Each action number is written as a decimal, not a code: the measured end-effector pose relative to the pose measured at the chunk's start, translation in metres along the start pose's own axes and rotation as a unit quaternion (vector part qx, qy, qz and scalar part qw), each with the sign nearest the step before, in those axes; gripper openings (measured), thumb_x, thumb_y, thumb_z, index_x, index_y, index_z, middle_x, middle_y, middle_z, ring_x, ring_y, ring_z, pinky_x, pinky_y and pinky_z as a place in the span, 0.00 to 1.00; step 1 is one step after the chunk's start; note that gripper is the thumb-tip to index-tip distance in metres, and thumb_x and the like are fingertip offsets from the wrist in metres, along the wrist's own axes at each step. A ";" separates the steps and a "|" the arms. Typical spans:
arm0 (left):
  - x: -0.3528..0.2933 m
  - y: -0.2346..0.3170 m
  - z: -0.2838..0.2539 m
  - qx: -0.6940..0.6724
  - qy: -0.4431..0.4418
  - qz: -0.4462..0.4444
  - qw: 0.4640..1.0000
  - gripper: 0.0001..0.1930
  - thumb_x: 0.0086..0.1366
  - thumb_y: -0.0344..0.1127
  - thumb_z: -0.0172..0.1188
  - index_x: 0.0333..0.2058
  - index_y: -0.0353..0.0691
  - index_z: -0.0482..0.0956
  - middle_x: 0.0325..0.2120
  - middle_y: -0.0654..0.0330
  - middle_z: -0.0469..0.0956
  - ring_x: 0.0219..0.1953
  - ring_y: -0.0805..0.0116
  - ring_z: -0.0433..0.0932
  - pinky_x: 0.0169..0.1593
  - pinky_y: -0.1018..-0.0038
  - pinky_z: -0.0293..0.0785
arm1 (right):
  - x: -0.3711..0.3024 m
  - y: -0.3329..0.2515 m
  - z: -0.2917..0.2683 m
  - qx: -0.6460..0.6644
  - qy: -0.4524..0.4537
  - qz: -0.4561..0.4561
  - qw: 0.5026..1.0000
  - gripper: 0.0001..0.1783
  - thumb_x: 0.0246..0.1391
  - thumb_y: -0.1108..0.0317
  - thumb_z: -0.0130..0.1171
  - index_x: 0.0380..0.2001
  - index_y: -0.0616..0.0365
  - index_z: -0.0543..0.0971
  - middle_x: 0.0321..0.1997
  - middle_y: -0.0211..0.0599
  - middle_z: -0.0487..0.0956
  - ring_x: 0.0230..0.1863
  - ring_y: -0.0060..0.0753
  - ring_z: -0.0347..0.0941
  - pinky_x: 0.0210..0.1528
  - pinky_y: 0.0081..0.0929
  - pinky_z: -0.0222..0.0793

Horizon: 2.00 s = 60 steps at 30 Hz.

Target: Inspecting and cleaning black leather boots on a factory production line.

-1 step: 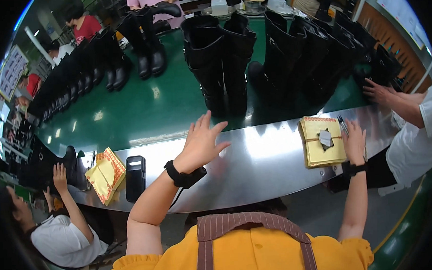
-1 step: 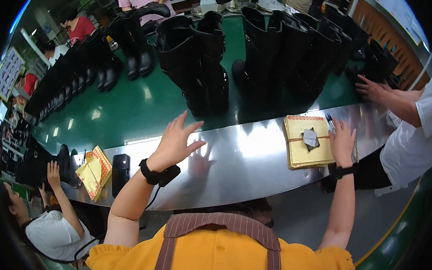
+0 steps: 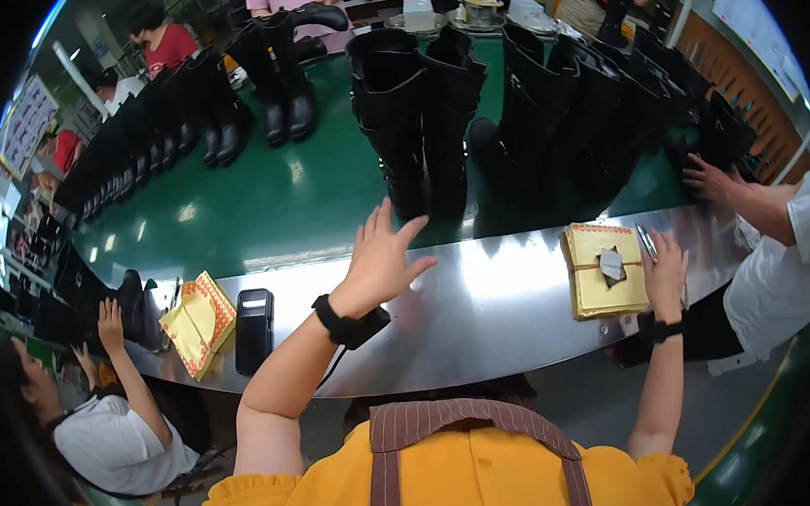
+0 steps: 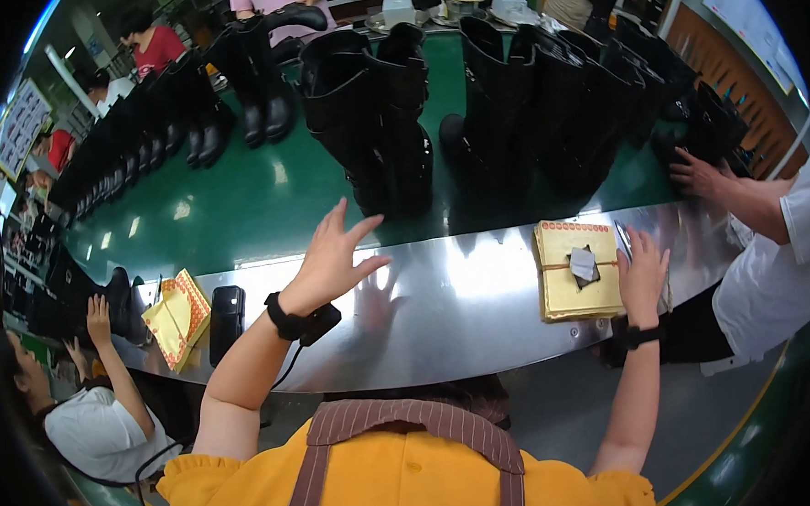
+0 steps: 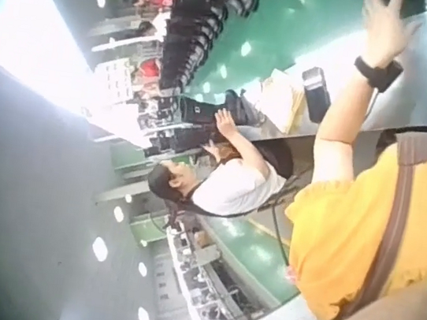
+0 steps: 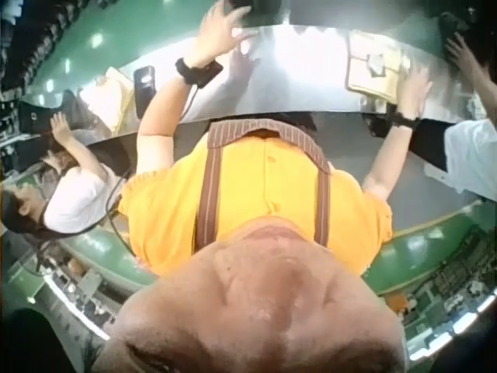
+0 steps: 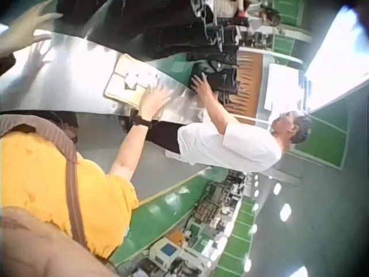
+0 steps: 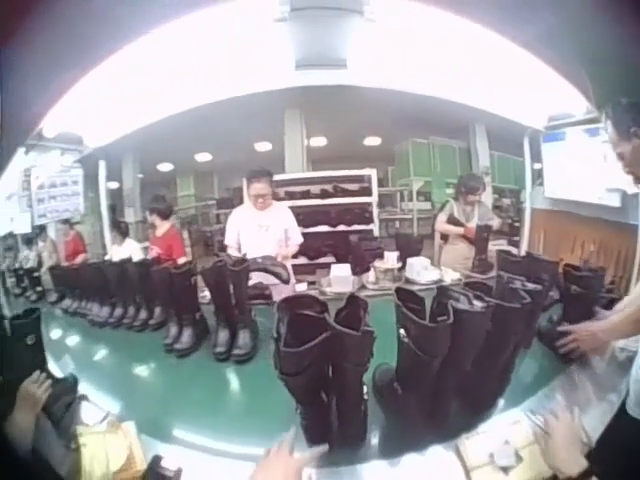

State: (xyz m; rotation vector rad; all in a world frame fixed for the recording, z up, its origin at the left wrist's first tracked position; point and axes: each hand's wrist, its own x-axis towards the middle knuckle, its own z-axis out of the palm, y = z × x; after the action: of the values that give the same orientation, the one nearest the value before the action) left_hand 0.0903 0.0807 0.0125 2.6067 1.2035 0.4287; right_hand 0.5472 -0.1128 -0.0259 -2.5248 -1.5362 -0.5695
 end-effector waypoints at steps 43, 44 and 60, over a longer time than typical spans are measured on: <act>-0.043 -0.192 -0.081 -0.095 0.219 -0.315 0.919 0.27 0.55 0.49 0.68 0.43 0.30 0.81 0.38 0.44 0.82 0.45 0.53 0.81 0.50 0.67 0.74 | 0.227 -0.202 -0.161 0.070 0.002 -0.200 0.977 0.38 0.39 0.38 0.69 0.44 0.61 0.82 0.37 0.50 0.82 0.43 0.51 0.79 0.48 0.38 0.74; -0.046 -0.168 -0.085 -0.112 0.236 -0.293 0.920 0.24 0.57 0.47 0.68 0.43 0.31 0.81 0.38 0.44 0.82 0.45 0.55 0.81 0.49 0.68 0.74 | 0.225 -0.210 -0.165 0.092 0.004 -0.205 0.974 0.37 0.39 0.40 0.70 0.42 0.62 0.82 0.37 0.51 0.82 0.44 0.50 0.79 0.47 0.39 0.74; -0.042 0.048 0.017 -0.320 0.226 -0.033 0.920 0.50 0.44 0.39 0.79 0.61 0.34 0.57 0.61 0.45 0.61 0.61 0.52 0.65 0.60 0.61 0.64 | -0.007 -0.206 -0.210 0.363 0.249 -0.336 0.833 0.52 0.32 0.50 0.79 0.60 0.58 0.65 0.58 0.45 0.69 0.54 0.43 0.68 0.53 0.37 0.69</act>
State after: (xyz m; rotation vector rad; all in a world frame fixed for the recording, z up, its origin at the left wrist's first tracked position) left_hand 0.1042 0.0160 0.0056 1.9447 1.0279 1.2285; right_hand 0.3113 -0.0853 0.1477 -1.1392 -1.8971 -0.5074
